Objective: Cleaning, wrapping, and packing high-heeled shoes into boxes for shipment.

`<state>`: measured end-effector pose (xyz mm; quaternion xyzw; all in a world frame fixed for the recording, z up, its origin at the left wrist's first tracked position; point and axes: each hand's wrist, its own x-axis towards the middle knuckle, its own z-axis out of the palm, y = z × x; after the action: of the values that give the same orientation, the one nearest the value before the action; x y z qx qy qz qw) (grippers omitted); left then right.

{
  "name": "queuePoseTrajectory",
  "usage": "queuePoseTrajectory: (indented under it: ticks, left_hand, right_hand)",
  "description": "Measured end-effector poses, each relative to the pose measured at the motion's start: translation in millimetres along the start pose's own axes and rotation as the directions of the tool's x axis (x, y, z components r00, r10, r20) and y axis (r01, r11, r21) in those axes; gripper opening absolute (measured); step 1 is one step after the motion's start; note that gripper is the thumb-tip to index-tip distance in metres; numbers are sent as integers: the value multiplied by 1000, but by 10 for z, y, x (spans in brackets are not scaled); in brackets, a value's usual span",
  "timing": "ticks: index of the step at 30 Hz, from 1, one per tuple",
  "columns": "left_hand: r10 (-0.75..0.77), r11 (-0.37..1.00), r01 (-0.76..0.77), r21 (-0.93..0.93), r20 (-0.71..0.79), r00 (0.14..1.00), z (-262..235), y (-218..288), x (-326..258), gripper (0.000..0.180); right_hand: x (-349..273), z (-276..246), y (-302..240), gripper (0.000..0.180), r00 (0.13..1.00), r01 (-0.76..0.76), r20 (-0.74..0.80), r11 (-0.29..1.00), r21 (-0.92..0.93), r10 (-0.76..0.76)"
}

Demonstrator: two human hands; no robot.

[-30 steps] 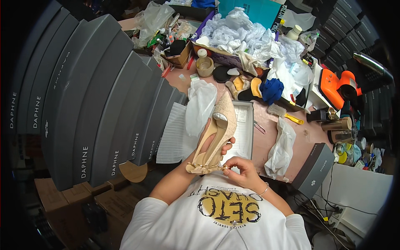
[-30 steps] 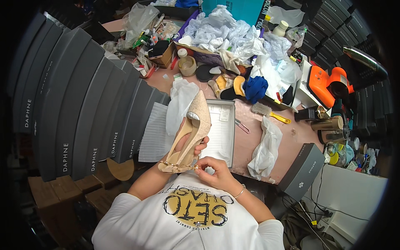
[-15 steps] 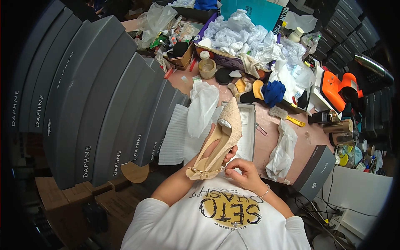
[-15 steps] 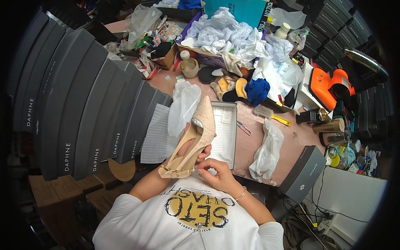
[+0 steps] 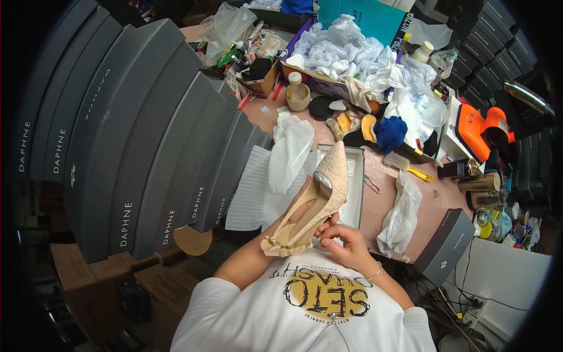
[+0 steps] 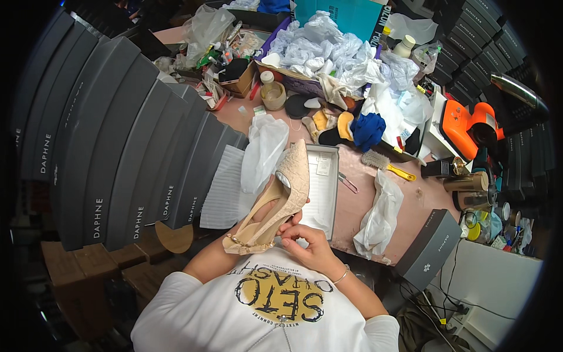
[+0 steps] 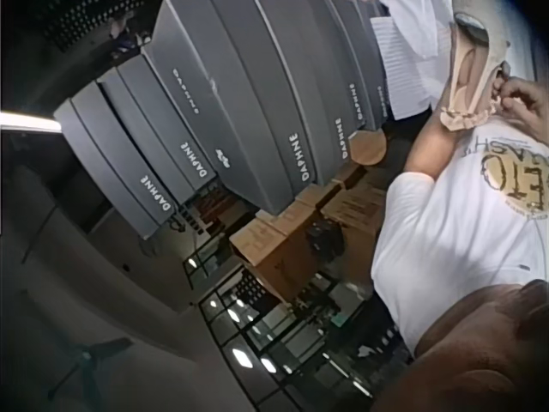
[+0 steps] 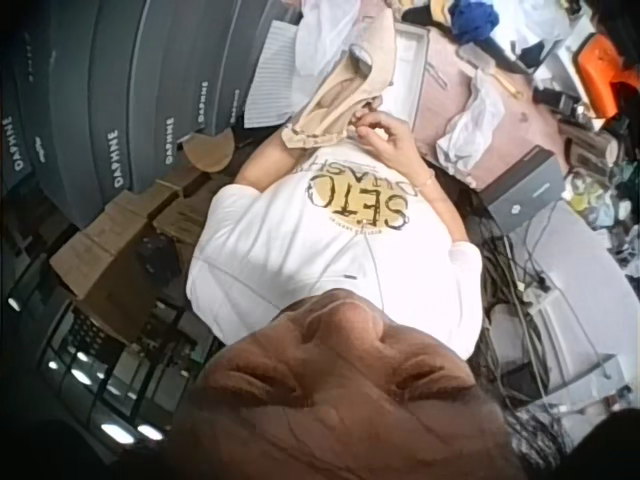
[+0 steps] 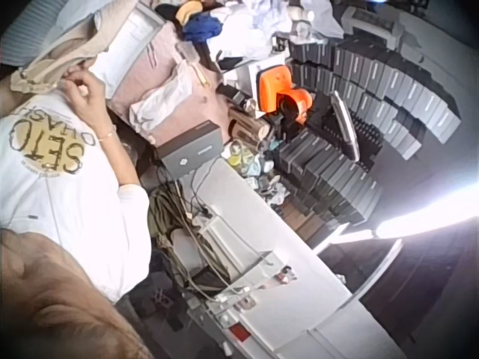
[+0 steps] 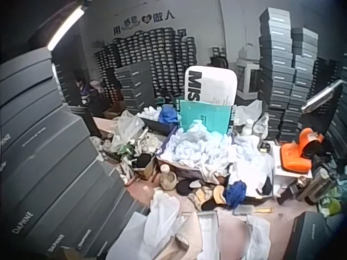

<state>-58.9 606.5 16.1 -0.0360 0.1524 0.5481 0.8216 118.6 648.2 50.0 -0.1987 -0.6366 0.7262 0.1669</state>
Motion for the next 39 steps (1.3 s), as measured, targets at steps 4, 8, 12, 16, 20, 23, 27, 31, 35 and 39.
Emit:
queuePoseTrajectory:
  ticks: [4, 8, 12, 16, 20, 23, 27, 31, 35, 39]
  left_hand:
    - [18, 999, -18, 42, 6, 1000, -21, -1, 8, 92]
    - [11, 997, -15, 69, 62, 998, -66, 21, 38, 92]
    - [-19, 999, 16, 50, 69, 997, -117, 19, 54, 93]
    - [-63, 998, 63, 29, 6, 998, -110, 32, 32, 94]
    - [-65, 998, 64, 27, 37, 997, -92, 47, 22, 94]
    - [-57, 998, 57, 27, 29, 998, -104, 51, 21, 94]
    - [-34, 999, 34, 41, 13, 999, -97, 73, 27, 94]
    - [-15, 990, 9, 138, 45, 999, -102, 133, 62, 90]
    - [-12, 992, 2, 127, 74, 997, -139, 153, 84, 87]
    - [-11, 987, 7, 161, 21, 1000, -125, 161, 88, 87]
  right_hand:
    - [0, -13, -13, 6, 1000, -19, 10, 1000, -13, 19]
    - [3, -8, -16, 6, 999, -37, 2, 999, 11, 37]
    - [-6, -6, 24, 6, 999, -35, 9, 999, 13, 35]
    - [13, -10, 4, 6, 1000, -23, 19, 1000, 12, 22]
    - [16, -14, 45, 10, 1000, -4, 11, 1000, -2, 4]
    - [11, -23, 30, 12, 999, -43, 8, 999, 2, 43]
    - [3, -21, 45, 12, 998, -58, -3, 998, 6, 58]
    - [21, -15, 34, 6, 1000, 10, -8, 1000, -22, -11]
    - [25, -18, 37, 6, 1000, 5, -8, 999, -44, -5]
    - [19, -31, 80, 7, 1000, 4, -8, 999, -47, -4]
